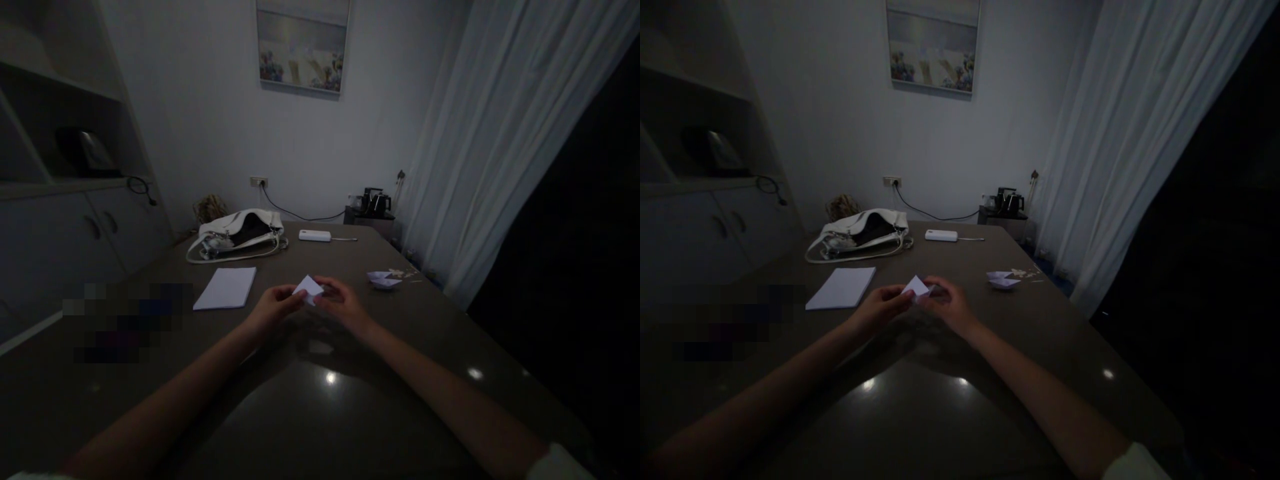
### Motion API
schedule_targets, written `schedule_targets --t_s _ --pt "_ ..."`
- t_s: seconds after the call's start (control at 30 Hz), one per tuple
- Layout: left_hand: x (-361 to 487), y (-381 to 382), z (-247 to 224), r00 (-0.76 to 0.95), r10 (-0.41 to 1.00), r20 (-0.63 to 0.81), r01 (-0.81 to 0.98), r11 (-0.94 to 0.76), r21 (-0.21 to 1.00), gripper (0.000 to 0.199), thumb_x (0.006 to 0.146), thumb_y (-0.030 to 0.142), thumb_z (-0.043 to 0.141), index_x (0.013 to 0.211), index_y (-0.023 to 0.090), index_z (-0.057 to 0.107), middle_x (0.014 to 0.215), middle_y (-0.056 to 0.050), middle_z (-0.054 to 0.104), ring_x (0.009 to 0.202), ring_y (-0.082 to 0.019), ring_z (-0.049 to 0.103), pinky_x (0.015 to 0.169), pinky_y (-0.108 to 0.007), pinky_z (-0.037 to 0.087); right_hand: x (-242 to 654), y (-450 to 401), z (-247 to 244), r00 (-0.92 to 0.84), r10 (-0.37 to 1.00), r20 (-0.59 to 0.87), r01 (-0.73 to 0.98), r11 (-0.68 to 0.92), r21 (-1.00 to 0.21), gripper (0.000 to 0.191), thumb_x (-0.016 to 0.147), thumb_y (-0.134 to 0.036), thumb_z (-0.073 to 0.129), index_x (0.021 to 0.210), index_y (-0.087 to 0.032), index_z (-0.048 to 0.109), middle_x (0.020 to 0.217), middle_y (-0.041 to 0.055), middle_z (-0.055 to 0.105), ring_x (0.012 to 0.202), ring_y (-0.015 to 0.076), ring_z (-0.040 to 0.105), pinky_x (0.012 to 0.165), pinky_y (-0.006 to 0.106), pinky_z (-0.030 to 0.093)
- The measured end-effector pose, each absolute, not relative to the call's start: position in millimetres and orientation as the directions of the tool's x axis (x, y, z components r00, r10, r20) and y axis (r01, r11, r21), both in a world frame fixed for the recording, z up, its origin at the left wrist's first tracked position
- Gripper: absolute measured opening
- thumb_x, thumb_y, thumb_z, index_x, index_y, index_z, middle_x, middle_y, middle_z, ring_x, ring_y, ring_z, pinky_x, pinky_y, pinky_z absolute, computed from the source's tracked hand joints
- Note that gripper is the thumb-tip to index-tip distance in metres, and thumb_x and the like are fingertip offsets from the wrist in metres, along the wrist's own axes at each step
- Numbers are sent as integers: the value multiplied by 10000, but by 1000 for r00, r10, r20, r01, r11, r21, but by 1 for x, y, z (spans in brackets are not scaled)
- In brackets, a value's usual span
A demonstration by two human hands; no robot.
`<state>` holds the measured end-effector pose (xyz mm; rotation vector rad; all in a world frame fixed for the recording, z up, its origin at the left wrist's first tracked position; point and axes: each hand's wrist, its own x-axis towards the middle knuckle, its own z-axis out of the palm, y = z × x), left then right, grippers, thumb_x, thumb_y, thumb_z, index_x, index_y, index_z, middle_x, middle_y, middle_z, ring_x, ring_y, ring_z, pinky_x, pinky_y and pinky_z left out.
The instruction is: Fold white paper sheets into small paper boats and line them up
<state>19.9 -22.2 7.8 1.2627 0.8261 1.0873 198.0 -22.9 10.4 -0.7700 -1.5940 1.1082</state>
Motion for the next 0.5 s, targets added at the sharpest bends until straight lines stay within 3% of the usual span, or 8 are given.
schedule_targets --t_s 0.13,0.3,0.4,0.5 --pt "24 -26 6 381 924 43 -85 -11 996 334 672 402 703 819 107 642 704 -27 633 612 -114 567 588 -214 421 198 -21 7 -198 898 392 16 403 -915 297 656 -365 687 881 -175 646 1222 109 541 973 211 588 826 363 469" --pt "25 -26 6 385 917 102 82 -143 986 359 692 461 652 754 114 586 610 3 577 544 -111 535 523 -215 398 203 -19 7 -220 873 435 75 460 -885 227 682 -387 673 707 -162 671 1149 116 586 1070 229 545 892 368 423" --pt "24 -28 11 270 914 302 179 -355 917 366 691 431 661 876 139 540 781 -30 611 674 -148 583 592 -247 453 203 -17 6 -236 887 397 67 423 -904 249 668 -406 683 673 -158 662 1132 115 592 1051 230 553 887 371 419" --pt "22 -33 17 281 804 524 308 -593 744 322 749 367 623 979 169 515 956 -60 600 826 -172 584 685 -277 472 201 -19 5 -273 911 310 19 327 -945 271 641 -422 697 681 -157 661 1180 102 565 990 218 576 816 345 453"
